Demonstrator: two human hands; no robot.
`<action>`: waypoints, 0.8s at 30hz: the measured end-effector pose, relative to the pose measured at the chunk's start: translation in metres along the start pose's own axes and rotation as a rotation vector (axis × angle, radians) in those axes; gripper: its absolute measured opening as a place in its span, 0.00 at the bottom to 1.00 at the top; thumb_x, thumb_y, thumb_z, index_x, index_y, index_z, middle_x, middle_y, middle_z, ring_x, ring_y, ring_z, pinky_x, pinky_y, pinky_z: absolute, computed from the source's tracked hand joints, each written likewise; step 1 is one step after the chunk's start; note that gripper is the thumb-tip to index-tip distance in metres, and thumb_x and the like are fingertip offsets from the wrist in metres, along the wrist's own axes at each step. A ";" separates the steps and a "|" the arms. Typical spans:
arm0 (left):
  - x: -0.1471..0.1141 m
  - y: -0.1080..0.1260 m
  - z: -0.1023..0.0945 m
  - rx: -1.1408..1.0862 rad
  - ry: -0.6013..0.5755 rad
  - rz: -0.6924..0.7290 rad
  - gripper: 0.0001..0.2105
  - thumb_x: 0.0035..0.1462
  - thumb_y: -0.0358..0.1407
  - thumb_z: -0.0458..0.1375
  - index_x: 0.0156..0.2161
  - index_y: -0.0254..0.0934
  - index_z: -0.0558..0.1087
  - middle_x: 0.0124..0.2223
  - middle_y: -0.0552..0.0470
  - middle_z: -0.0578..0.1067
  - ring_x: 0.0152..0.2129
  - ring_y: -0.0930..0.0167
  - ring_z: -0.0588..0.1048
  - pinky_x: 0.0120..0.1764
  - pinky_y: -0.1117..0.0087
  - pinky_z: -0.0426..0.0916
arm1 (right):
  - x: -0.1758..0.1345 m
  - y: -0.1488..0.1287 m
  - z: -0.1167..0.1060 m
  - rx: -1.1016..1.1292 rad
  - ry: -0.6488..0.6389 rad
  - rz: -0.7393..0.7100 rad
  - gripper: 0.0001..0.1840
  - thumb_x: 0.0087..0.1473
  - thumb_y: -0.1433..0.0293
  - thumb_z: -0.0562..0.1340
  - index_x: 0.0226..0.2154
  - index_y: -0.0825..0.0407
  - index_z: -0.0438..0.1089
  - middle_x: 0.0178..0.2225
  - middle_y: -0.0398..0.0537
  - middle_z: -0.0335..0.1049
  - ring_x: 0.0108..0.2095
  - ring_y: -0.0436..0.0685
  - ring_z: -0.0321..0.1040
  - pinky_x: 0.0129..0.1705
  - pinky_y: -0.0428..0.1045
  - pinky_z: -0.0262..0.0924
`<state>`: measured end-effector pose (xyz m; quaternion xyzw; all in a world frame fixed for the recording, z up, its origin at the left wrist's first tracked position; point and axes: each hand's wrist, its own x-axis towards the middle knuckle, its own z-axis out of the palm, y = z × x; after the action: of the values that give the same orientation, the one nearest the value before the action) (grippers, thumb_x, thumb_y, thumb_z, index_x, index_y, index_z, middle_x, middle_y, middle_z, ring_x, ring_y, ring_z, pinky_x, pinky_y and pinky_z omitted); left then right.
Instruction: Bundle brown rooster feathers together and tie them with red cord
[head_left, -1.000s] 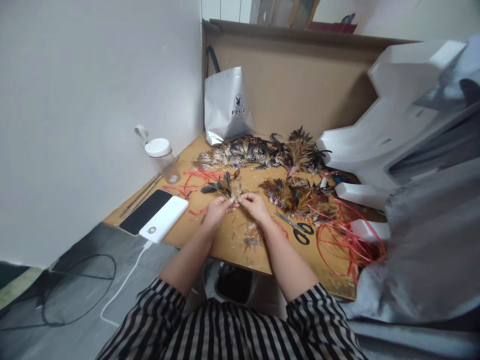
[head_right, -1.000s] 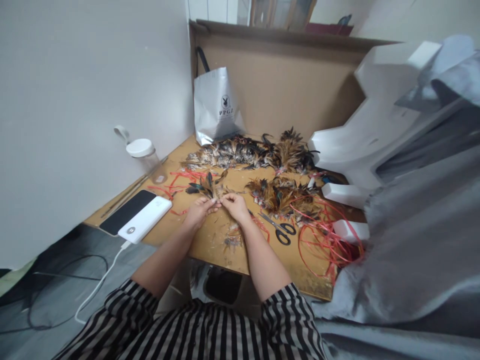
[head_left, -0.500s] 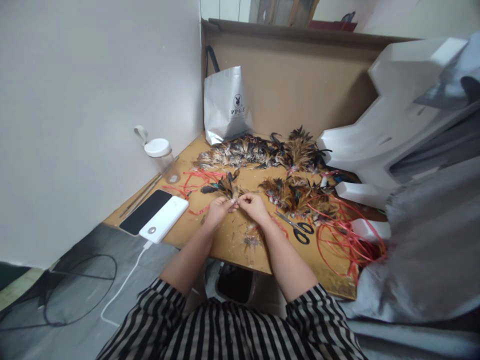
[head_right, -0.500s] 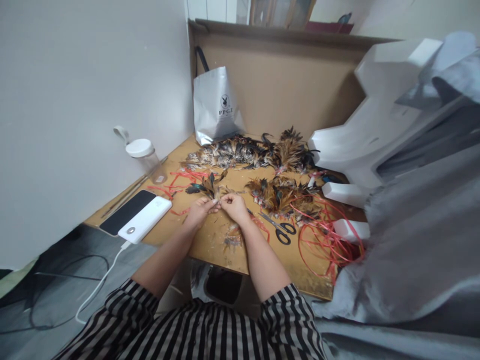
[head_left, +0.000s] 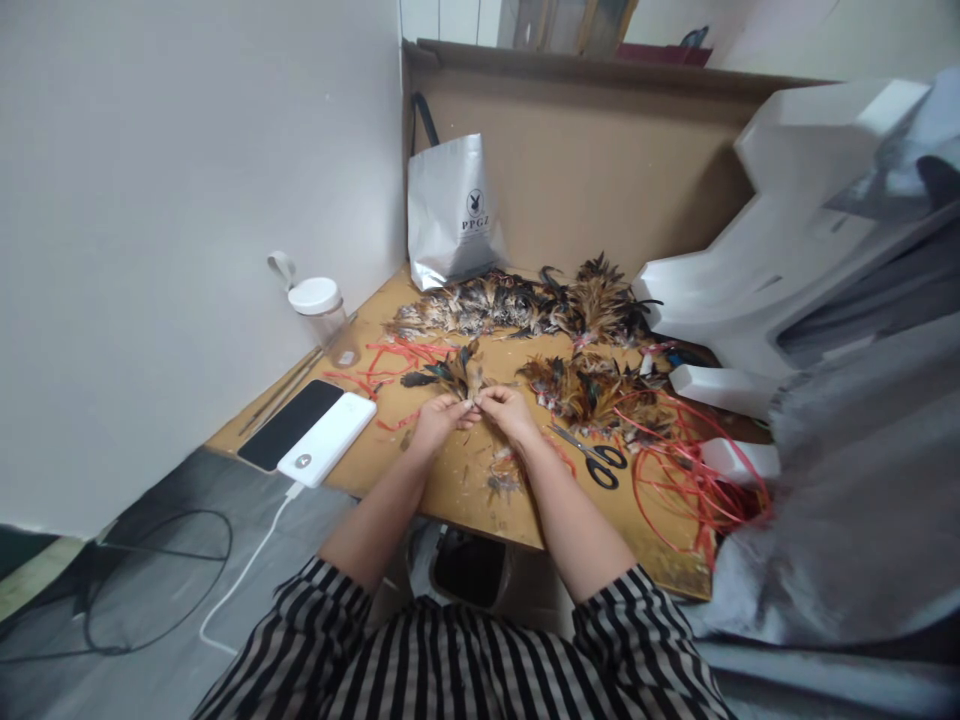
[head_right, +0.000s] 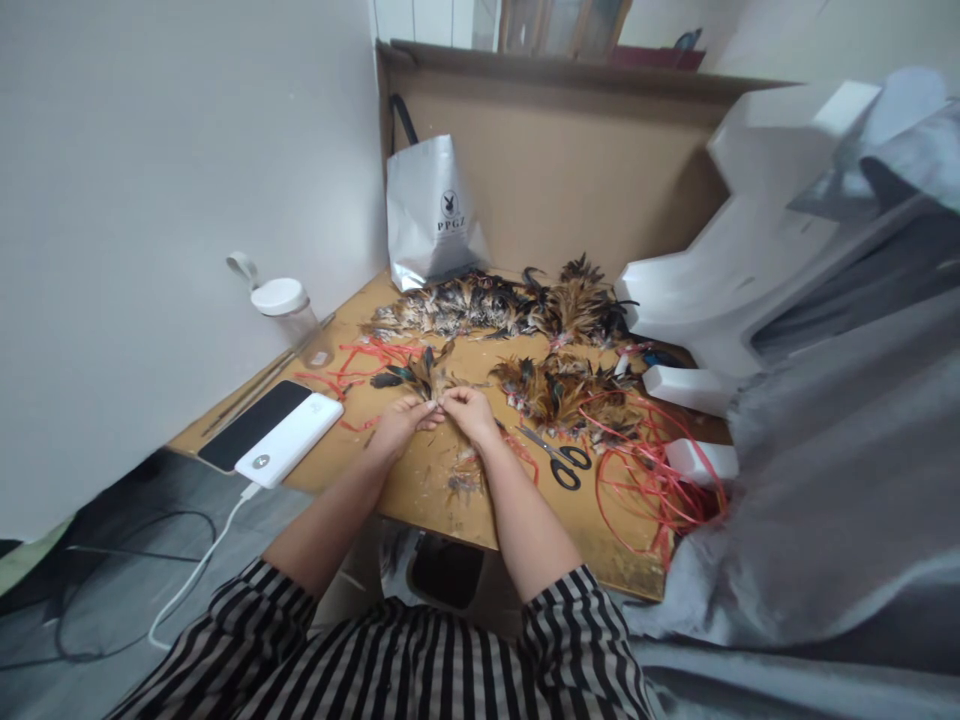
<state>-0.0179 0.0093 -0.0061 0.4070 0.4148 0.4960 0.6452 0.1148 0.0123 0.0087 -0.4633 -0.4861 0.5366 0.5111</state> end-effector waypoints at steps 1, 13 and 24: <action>0.000 0.000 0.000 0.001 0.003 0.001 0.15 0.37 0.40 0.64 0.26 0.30 0.68 0.26 0.46 0.75 0.22 0.72 0.74 0.25 0.74 0.67 | 0.001 0.001 0.000 -0.009 0.000 -0.016 0.12 0.33 0.63 0.64 0.22 0.53 0.68 0.20 0.42 0.68 0.21 0.48 0.61 0.25 0.44 0.56; 0.004 -0.004 -0.002 -0.037 0.019 0.010 0.13 0.36 0.37 0.65 0.26 0.29 0.70 0.26 0.46 0.75 0.22 0.73 0.74 0.28 0.74 0.67 | 0.002 0.003 -0.002 -0.179 0.026 -0.086 0.09 0.38 0.64 0.62 0.21 0.53 0.70 0.21 0.42 0.69 0.22 0.48 0.62 0.30 0.46 0.56; 0.005 -0.006 -0.002 -0.045 0.047 0.035 0.13 0.36 0.38 0.64 0.25 0.30 0.68 0.24 0.48 0.74 0.22 0.73 0.73 0.29 0.72 0.68 | 0.003 0.006 -0.005 -0.169 -0.024 -0.126 0.09 0.38 0.65 0.63 0.21 0.54 0.68 0.20 0.41 0.66 0.21 0.47 0.59 0.28 0.44 0.54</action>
<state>-0.0175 0.0134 -0.0130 0.3880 0.4114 0.5256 0.6355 0.1186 0.0152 0.0023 -0.4670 -0.5638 0.4659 0.4970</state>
